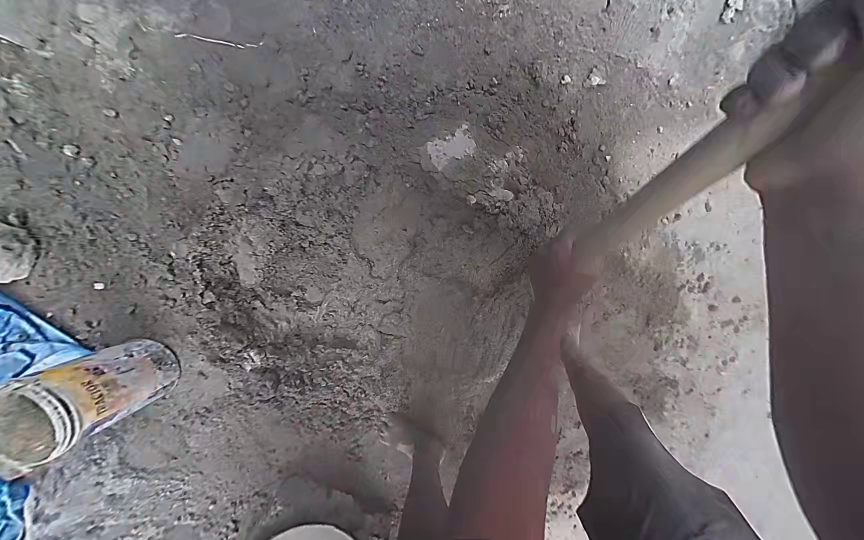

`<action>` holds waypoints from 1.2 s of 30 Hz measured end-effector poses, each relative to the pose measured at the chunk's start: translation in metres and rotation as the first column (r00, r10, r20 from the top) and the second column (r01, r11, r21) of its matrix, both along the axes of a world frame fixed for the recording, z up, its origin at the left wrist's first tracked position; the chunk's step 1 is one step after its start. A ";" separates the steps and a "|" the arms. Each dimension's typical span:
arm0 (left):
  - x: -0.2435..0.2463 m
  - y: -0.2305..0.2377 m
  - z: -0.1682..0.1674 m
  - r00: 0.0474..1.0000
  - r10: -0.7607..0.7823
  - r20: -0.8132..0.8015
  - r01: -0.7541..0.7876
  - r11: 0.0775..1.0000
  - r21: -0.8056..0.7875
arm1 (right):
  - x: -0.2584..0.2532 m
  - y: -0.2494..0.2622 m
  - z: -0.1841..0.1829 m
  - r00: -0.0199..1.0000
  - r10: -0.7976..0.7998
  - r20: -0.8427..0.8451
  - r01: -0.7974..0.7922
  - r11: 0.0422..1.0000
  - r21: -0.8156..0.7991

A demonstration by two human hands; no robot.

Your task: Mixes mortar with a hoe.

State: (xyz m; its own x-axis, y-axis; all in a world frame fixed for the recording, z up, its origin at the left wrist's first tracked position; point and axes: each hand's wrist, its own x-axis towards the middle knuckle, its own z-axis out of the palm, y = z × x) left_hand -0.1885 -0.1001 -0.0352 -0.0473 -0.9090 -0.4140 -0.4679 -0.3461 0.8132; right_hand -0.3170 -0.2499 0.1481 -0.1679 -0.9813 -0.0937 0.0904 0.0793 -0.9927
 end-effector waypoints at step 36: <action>0.129 0.249 -0.130 0.993 -0.059 0.100 -0.023 0.741 0.671 | 0.114 0.166 -0.346 0.963 -0.226 -0.148 0.263 0.664 0.700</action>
